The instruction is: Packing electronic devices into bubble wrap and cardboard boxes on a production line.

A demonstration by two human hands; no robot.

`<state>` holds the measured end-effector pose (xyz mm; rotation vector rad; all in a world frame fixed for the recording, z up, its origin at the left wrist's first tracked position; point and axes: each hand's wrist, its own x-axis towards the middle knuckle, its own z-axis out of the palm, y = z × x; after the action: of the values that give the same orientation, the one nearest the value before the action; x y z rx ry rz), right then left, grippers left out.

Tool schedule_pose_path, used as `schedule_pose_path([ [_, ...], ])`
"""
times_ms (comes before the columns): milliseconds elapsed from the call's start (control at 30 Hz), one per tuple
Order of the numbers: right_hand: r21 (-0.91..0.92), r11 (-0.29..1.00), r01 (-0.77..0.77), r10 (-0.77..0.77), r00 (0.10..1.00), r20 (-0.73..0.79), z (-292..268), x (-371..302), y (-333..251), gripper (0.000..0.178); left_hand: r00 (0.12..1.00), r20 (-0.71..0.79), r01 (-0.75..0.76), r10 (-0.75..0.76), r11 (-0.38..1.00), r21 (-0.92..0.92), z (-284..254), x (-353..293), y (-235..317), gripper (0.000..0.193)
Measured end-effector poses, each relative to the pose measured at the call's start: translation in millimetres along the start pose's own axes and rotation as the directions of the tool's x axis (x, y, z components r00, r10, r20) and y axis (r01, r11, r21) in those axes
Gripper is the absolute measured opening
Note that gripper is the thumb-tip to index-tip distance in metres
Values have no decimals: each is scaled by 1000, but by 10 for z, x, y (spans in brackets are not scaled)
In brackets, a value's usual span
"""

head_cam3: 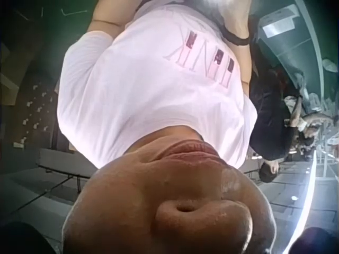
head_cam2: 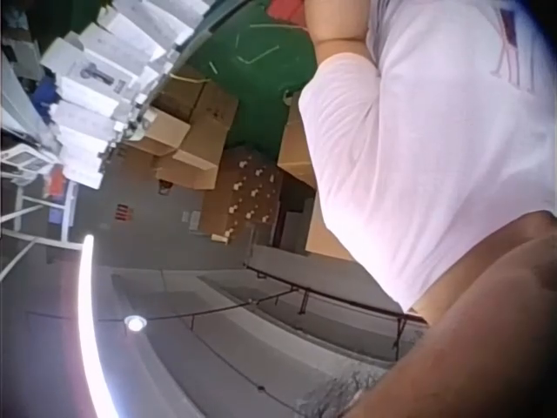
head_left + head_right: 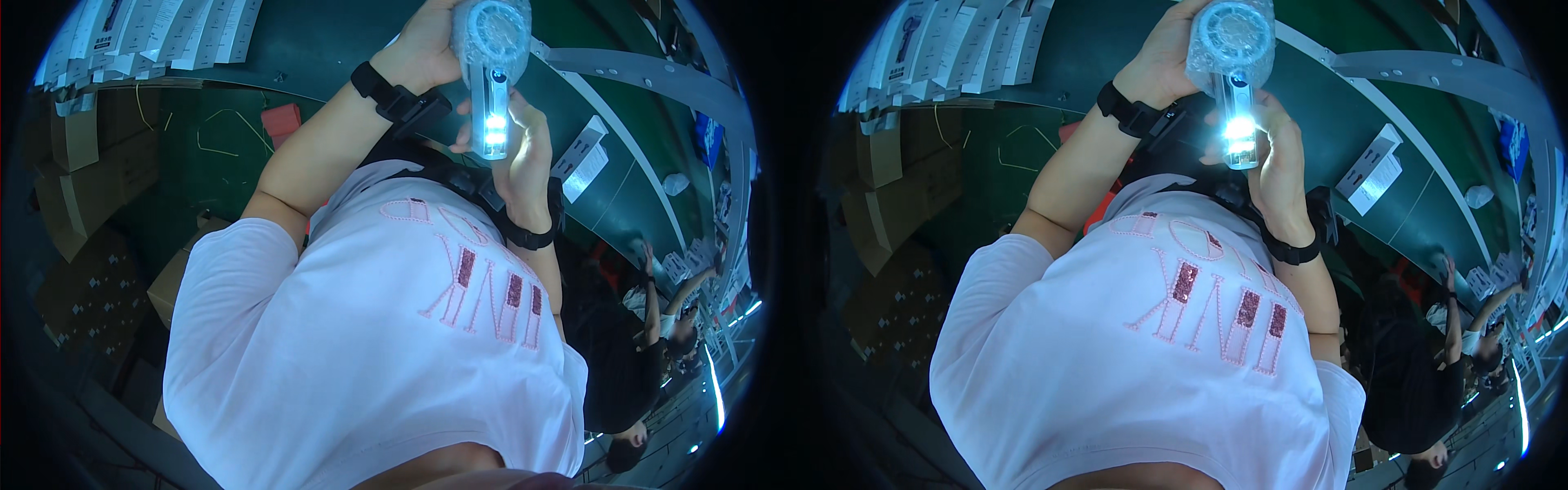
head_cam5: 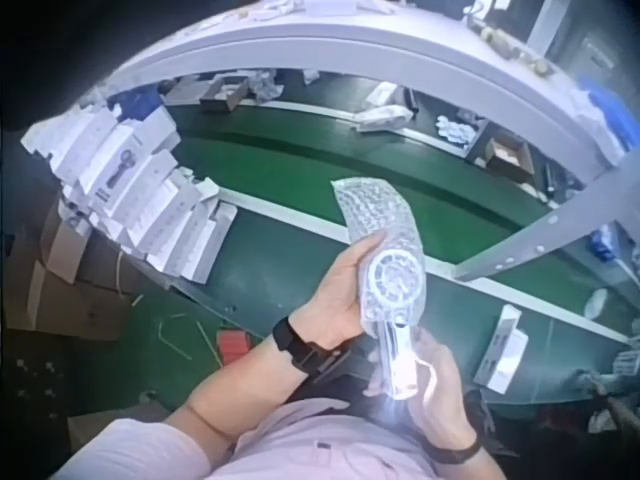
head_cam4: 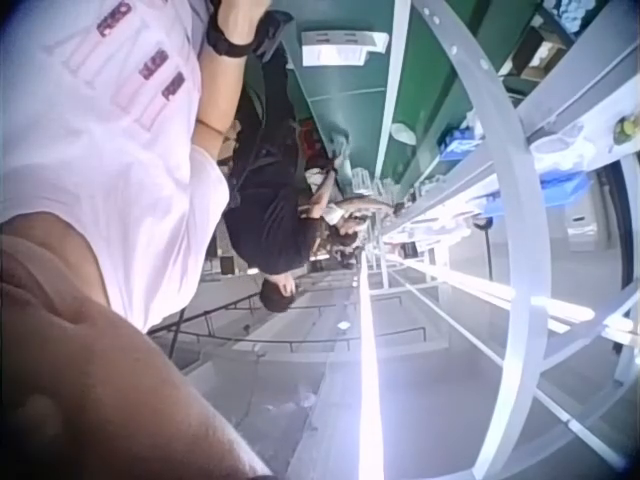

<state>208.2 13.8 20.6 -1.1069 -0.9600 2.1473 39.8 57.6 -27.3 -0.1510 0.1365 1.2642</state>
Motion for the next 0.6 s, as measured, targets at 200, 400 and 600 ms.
schedule_pose_path([
  [200,-136,991,-10,12,1000,13,-18,17,-32,47,1000,-21,7,-7,1000,-15,-14,19,22,30],
  [400,-199,977,71,-69,997,20,-12,32,-14,44,1000,-2,6,-6,999,-42,-46,45,30,29],
  [600,-250,965,78,-81,997,-5,3,42,-15,44,999,37,8,-6,998,-57,-54,67,51,29],
])
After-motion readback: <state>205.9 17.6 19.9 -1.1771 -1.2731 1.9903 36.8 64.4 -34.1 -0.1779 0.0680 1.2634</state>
